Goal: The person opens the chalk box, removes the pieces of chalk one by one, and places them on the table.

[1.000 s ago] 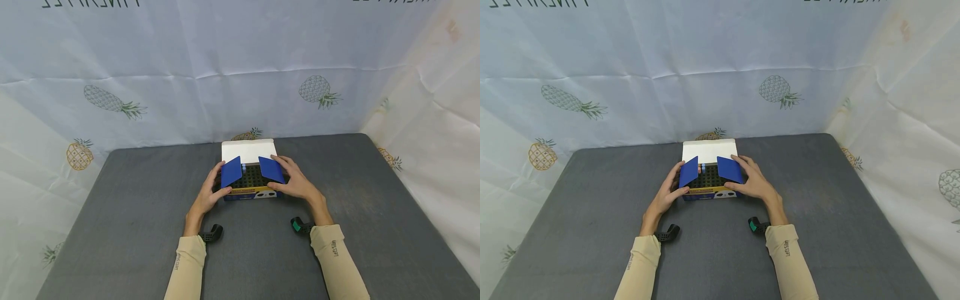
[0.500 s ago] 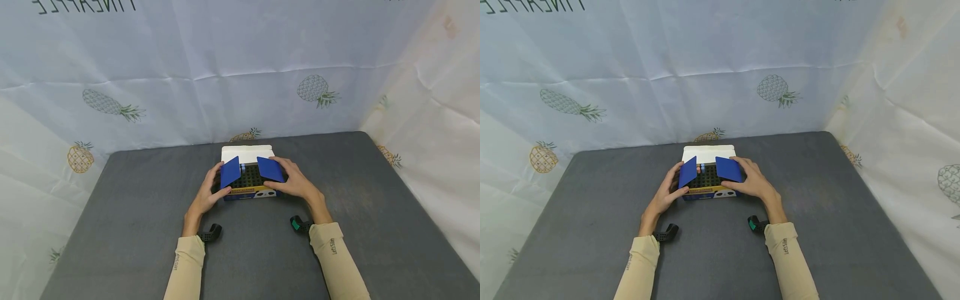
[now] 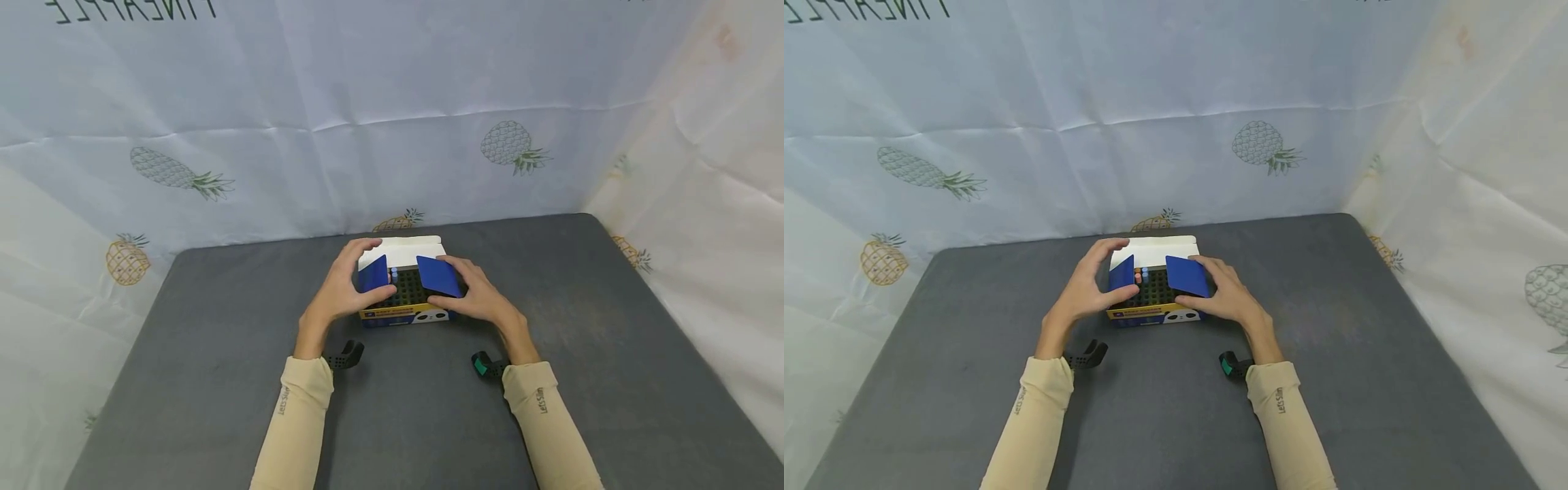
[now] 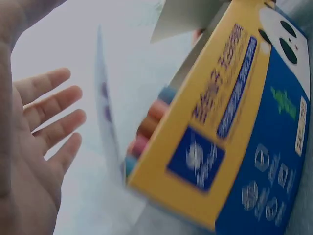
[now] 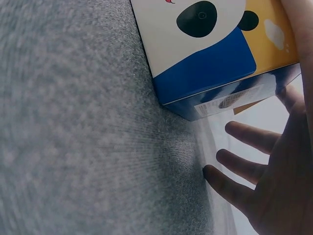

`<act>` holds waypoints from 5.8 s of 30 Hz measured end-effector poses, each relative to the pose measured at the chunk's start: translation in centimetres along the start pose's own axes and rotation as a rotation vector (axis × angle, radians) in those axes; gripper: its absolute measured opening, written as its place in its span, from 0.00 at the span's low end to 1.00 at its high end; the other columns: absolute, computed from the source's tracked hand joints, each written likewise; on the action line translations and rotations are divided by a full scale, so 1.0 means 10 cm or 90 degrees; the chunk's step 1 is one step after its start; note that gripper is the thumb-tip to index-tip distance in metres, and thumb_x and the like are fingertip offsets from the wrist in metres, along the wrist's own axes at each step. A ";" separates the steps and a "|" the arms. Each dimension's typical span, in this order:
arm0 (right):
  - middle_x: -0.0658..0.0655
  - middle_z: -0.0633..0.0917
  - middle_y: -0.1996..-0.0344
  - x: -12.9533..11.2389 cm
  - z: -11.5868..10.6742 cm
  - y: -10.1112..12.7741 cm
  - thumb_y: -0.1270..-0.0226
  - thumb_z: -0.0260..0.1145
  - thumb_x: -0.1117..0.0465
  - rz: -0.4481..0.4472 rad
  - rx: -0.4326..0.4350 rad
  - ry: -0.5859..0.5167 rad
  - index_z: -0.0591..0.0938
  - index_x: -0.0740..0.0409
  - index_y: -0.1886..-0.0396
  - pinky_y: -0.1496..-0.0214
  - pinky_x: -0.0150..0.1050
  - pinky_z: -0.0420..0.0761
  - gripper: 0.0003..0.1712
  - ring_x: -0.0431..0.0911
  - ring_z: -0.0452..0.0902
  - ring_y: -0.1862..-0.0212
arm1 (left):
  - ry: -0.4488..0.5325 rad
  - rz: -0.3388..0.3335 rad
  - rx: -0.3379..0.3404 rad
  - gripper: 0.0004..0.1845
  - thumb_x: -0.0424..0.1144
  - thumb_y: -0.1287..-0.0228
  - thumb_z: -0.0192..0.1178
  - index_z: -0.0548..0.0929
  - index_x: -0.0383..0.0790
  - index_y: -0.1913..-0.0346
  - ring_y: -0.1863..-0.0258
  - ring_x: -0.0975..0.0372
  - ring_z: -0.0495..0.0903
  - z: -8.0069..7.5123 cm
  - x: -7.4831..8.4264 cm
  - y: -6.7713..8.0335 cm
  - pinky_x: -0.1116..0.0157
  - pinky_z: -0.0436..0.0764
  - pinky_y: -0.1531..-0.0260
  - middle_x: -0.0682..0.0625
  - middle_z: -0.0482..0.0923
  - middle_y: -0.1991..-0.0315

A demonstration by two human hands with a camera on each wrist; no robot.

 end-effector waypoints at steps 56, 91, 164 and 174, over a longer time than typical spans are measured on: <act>0.61 0.59 0.21 0.03 0.01 0.00 0.43 0.75 0.36 0.012 -0.007 -0.014 0.57 0.32 0.19 0.34 0.70 0.68 0.55 0.65 0.57 0.26 | -0.127 -0.070 -0.144 0.43 0.46 0.29 0.59 0.54 0.31 0.20 0.17 0.42 0.45 -0.15 -0.35 0.41 0.42 0.38 0.20 0.34 0.53 0.19; 0.58 0.59 0.21 -0.22 -0.17 0.05 0.43 0.78 0.42 -0.076 0.033 0.017 0.58 0.41 0.18 0.29 0.74 0.60 0.57 0.63 0.52 0.20 | 0.239 -0.096 -0.007 0.44 0.32 0.33 0.64 0.54 0.47 0.19 0.21 0.47 0.58 0.29 -0.65 0.42 0.40 0.63 0.29 0.41 0.51 0.19; 0.72 0.62 0.27 -0.48 -0.06 -0.08 0.22 0.61 0.57 -0.041 0.246 -0.121 0.79 0.62 0.34 0.34 0.64 0.67 0.23 0.67 0.62 0.29 | 0.232 -0.080 0.001 0.44 0.37 0.33 0.66 0.54 0.48 0.19 0.23 0.46 0.61 0.30 -0.68 0.43 0.40 0.65 0.30 0.41 0.52 0.19; 0.72 0.72 0.36 -0.65 -0.11 -0.04 0.30 0.69 0.63 -0.134 0.317 -0.143 0.83 0.65 0.42 0.27 0.65 0.66 0.20 0.66 0.67 0.31 | 0.236 -0.086 -0.003 0.44 0.37 0.33 0.66 0.54 0.48 0.19 0.27 0.46 0.66 0.31 -0.67 0.43 0.40 0.67 0.32 0.41 0.54 0.20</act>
Point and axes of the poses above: each hand's wrist, its own y-axis away from the middle knuckle, its own z-axis out of the palm, x = y × z, the point moved 5 cm from there along -y, towards the middle knuckle
